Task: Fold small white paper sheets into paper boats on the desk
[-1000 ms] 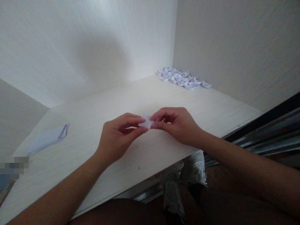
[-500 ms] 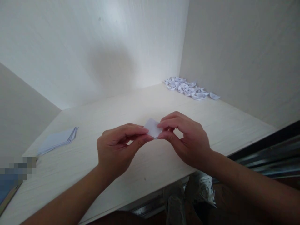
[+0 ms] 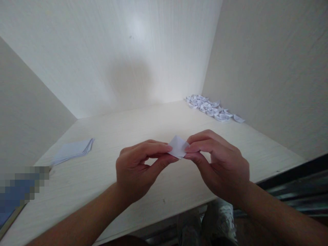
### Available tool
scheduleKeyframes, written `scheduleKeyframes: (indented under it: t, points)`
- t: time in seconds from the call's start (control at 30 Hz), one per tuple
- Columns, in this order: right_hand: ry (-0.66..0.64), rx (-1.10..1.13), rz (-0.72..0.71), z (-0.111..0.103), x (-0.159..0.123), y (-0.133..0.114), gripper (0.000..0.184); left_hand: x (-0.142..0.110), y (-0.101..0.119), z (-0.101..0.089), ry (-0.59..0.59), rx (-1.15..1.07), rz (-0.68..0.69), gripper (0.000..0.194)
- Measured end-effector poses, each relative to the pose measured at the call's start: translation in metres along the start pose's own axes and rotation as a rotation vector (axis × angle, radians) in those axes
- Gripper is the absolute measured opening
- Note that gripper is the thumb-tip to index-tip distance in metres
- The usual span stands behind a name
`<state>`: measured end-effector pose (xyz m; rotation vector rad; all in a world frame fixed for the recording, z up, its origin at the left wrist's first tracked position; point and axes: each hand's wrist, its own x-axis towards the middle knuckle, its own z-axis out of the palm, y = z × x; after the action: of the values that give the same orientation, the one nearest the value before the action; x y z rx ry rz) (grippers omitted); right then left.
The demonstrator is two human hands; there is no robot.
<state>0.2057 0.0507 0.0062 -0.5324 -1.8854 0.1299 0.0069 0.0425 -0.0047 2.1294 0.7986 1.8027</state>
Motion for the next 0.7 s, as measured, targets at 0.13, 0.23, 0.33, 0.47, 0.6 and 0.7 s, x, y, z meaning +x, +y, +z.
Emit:
scheduleKeyframes:
  t: [0.13, 0.23, 0.33, 0.47, 0.6, 0.7]
  points:
    - [-0.013, -0.008, 0.033, 0.0010, 0.0017, -0.0014, 0.010, 0.0008, 0.0024, 0.0013, -0.001, -0.123, -0.117, 0.024]
    - [-0.022, 0.009, 0.073, 0.0020, 0.0017, -0.0019, 0.011, 0.0005, 0.0030, 0.0019, 0.010, -0.166, -0.186, 0.023]
    - [-0.011, 0.054, 0.137, 0.0037, 0.0002, -0.0025, 0.012, 0.0005, 0.0032, 0.0022, 0.016, -0.200, -0.233, 0.021]
    - [-0.002, 0.153, 0.275, 0.0064, -0.0022, -0.0028, 0.013, -0.0002, 0.0035, 0.0034, 0.062, -0.273, -0.354, 0.019]
    - [0.017, 0.235, 0.384, 0.0085, -0.0021, -0.0026, 0.009, -0.0006, 0.0034, 0.0044, 0.044, -0.310, -0.400, 0.016]
    - [0.002, 0.233, 0.402, 0.0078, -0.0003, -0.0030, 0.007, -0.0003, 0.0032, 0.0039, 0.012, -0.309, -0.411, 0.011]
